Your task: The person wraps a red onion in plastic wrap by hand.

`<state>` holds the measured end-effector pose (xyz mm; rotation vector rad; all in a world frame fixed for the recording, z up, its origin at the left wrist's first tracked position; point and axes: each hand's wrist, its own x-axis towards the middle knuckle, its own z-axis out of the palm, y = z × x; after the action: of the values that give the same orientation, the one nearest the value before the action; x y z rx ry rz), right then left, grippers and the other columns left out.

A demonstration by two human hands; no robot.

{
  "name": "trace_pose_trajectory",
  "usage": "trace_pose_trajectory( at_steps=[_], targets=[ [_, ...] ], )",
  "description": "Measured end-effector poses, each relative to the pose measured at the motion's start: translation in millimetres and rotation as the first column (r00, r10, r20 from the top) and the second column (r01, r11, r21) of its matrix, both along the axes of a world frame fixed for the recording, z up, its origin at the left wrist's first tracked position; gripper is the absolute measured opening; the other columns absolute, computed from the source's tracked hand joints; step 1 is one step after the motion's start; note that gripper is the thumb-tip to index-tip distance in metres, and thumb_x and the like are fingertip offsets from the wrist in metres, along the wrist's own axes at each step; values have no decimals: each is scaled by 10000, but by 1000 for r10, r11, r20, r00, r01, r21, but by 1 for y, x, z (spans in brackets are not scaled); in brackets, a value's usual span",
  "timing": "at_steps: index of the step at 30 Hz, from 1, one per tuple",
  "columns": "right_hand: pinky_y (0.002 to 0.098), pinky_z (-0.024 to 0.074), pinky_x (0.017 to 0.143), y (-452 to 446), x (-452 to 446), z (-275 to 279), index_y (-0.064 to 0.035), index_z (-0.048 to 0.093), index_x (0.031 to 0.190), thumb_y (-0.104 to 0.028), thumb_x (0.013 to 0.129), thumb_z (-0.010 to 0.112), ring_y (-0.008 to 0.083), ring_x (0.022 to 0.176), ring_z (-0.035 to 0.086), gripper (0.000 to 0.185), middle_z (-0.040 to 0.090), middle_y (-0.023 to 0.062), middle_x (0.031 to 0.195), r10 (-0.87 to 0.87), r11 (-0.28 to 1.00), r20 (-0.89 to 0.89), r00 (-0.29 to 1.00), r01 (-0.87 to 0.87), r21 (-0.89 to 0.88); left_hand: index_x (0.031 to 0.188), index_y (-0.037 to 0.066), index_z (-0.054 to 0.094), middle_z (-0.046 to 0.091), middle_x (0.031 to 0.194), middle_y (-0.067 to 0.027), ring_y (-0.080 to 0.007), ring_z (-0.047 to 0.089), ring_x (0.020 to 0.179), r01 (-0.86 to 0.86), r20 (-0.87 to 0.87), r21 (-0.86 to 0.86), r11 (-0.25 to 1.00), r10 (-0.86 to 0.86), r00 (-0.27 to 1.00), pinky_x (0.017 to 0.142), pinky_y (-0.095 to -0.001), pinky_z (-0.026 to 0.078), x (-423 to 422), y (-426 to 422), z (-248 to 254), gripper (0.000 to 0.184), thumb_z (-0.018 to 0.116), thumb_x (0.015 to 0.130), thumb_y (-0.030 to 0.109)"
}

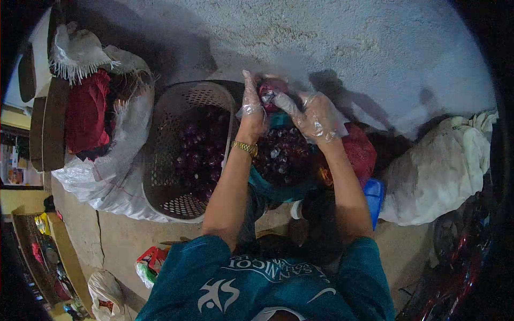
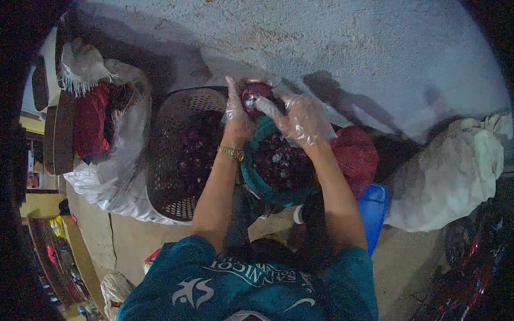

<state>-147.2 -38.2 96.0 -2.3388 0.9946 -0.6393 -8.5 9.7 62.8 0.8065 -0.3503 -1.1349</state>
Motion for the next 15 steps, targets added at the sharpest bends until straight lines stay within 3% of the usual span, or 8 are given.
trace_pose_trajectory(
  at_steps=[2,9,13,15],
  targets=[
    [458,470,577,-2,-1,-5,-44,677,910,-611,802,539,406,642,613,594,614,235,669,31,988,26,999,-26,-153,1061,44,554,615,983,-110,-223,607,885,4,-23,31,1000,-3,1000,819,-380,512,3,-3,-7,701,335,861,679],
    [420,485,560,-4,-5,-12,-60,686,852,-585,751,627,354,621,629,537,636,194,674,130,957,21,991,-119,-265,1089,39,556,621,1006,-119,-233,618,878,22,-91,80,997,-15,996,795,-378,523,5,-2,-5,759,343,829,720],
    [407,506,570,-1,-2,-3,-76,683,863,-637,670,667,335,625,639,593,649,166,689,40,935,71,997,-13,-355,1100,48,556,619,1024,-116,-231,610,922,-5,8,155,988,4,1000,818,-373,514,-2,3,7,755,343,830,719],
    [406,511,574,-1,-2,-3,-78,680,871,-664,647,664,337,630,640,627,653,161,700,24,921,103,994,18,-390,1028,43,564,617,948,-95,-200,606,848,-28,23,127,992,25,999,776,-354,511,-4,2,6,709,335,857,691]
  ],
)
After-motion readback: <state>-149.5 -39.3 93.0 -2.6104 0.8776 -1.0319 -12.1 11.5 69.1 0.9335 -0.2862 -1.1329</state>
